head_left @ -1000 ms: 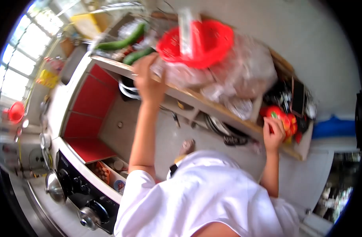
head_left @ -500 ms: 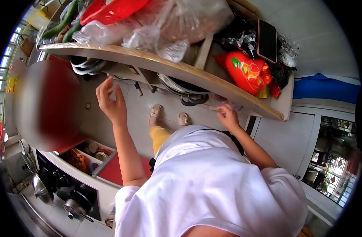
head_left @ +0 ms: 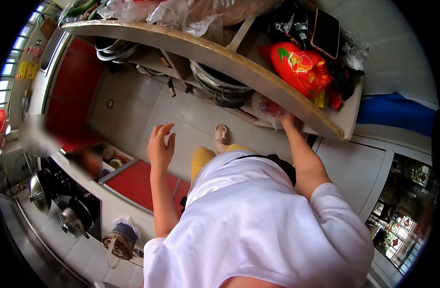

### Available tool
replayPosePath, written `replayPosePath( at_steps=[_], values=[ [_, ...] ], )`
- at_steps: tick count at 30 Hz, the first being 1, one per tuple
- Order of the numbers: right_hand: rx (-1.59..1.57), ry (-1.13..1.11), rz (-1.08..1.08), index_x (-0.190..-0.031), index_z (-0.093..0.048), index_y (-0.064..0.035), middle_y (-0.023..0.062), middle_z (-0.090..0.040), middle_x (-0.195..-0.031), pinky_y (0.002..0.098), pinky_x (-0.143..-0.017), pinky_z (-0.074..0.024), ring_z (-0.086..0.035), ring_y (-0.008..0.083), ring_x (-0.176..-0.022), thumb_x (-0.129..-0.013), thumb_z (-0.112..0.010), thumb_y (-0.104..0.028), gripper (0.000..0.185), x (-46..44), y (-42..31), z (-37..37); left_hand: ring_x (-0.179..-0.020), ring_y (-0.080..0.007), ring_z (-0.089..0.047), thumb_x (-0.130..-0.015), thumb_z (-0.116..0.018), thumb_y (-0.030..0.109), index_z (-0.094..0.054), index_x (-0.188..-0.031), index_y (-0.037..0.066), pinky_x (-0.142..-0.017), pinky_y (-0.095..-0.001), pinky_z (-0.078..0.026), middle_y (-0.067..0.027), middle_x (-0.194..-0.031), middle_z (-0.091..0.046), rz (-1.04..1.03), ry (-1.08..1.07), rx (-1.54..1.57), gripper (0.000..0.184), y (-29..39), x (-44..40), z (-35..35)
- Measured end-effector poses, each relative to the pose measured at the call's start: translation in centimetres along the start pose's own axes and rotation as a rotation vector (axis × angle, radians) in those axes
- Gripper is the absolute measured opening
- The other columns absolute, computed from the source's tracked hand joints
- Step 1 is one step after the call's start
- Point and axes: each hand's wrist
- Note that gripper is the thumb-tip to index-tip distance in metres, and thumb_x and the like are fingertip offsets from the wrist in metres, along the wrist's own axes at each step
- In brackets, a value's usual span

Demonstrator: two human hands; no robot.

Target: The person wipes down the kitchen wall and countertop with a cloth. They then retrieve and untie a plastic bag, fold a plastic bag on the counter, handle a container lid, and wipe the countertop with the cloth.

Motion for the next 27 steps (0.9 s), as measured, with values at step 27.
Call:
replayPosePath(
  at_steps=[27],
  values=[
    [-1.062, -0.823, 0.316, -0.097, -0.063, -0.0011, 0.0005, -0.063, -0.082, 0.0234, -0.062, -0.0458, -0.057, 0.0078, -0.068, -0.081, -0.061, -0.007, 0.017, 17.7, -25.9, 8.0, -0.076, -0.0231, -0.063, -0.071, -0.076, 0.015, -0.060, -0.113, 0.015, -0.064, -0.0357, -0.051, -0.0054, -0.108, -0.054, -0.135, 0.072, 0.019, 0.045, -0.2, 11.1, -2.4]
  ],
)
Point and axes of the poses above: each hand's wrist, its own x-axis away from the middle knuckle, its own z-axis out of the back of the hand, y = z × x
